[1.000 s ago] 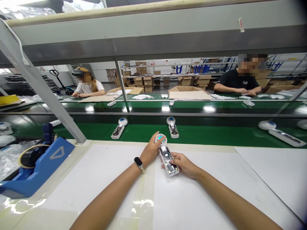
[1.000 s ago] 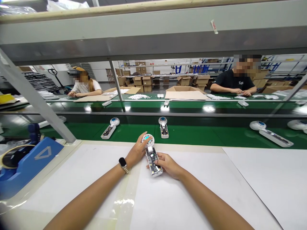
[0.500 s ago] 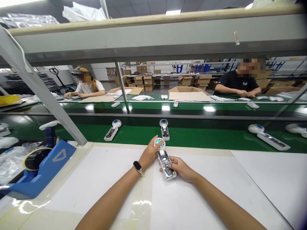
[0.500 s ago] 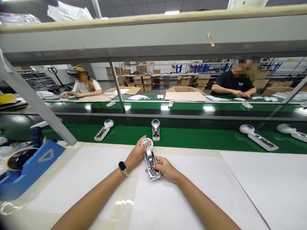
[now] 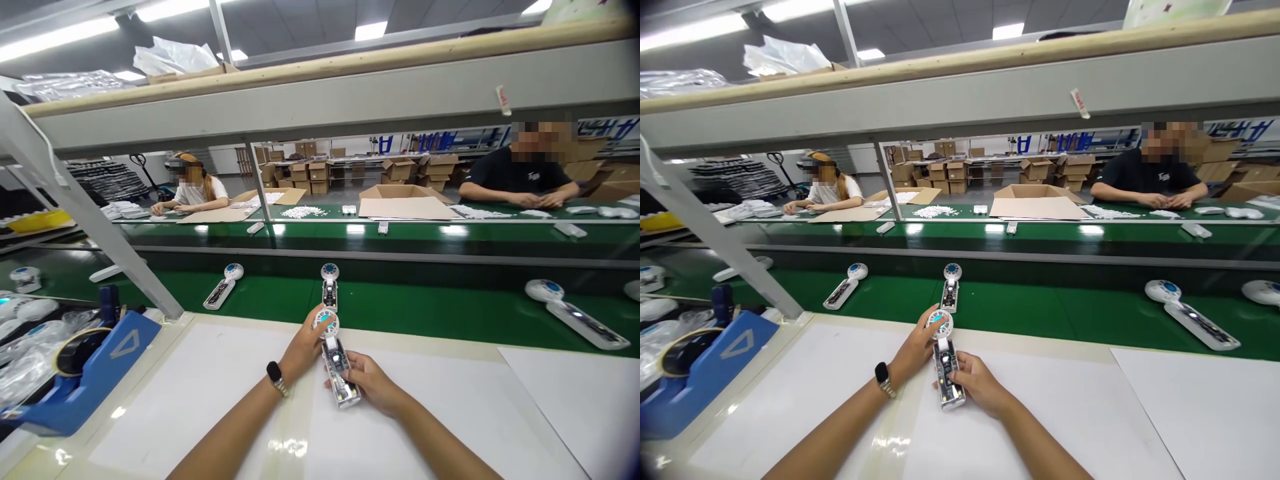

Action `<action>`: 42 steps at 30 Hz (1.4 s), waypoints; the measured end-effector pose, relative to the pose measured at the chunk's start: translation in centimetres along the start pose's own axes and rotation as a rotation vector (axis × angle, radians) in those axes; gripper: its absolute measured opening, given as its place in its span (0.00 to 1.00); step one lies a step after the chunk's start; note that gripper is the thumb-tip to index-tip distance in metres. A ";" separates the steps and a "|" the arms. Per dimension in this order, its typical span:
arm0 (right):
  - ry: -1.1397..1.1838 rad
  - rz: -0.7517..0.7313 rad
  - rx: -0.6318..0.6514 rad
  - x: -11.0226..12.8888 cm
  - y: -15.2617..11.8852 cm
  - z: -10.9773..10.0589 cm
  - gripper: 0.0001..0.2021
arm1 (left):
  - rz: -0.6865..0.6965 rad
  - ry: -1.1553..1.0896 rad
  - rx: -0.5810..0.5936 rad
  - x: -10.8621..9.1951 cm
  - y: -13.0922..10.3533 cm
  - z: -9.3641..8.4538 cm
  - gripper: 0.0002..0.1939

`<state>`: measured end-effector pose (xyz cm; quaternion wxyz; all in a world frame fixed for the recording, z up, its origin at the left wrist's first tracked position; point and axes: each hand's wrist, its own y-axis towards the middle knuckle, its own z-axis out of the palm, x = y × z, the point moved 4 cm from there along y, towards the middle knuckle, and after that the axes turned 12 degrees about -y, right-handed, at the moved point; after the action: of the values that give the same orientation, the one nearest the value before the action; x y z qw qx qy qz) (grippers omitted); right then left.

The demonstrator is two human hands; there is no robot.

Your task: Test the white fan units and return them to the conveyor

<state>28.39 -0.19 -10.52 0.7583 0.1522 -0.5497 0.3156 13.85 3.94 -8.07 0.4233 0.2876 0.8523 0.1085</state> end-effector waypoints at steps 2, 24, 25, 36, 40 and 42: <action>0.004 0.006 -0.006 0.0 0.0 0.0 0.19 | -0.011 0.008 0.011 0.0 0.0 0.0 0.31; -0.466 -0.161 -0.661 4.7 4.1 -12.1 0.18 | -0.683 -0.009 -0.265 8.6 6.8 -5.2 0.31; -0.519 -0.138 -0.706 4.7 3.9 -12.6 0.17 | -0.727 -0.029 -0.254 9.2 7.8 -5.5 0.31; -0.946 0.151 -1.450 14.2 -13.3 -30.2 0.23 | -0.857 -0.736 -0.168 6.0 2.5 -6.2 0.22; -0.950 0.377 -1.395 13.7 -16.0 -33.4 0.12 | -0.806 -0.971 -0.362 5.1 -0.6 -5.2 0.29; -0.963 0.407 -1.323 13.1 -15.7 -33.5 0.07 | -0.767 -0.984 -0.420 4.7 -1.1 -5.0 0.29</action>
<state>65.76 11.41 -8.20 0.3021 -0.3077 -0.9013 -0.0403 7.28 6.01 -8.56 0.8193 -0.1092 0.5620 -0.0304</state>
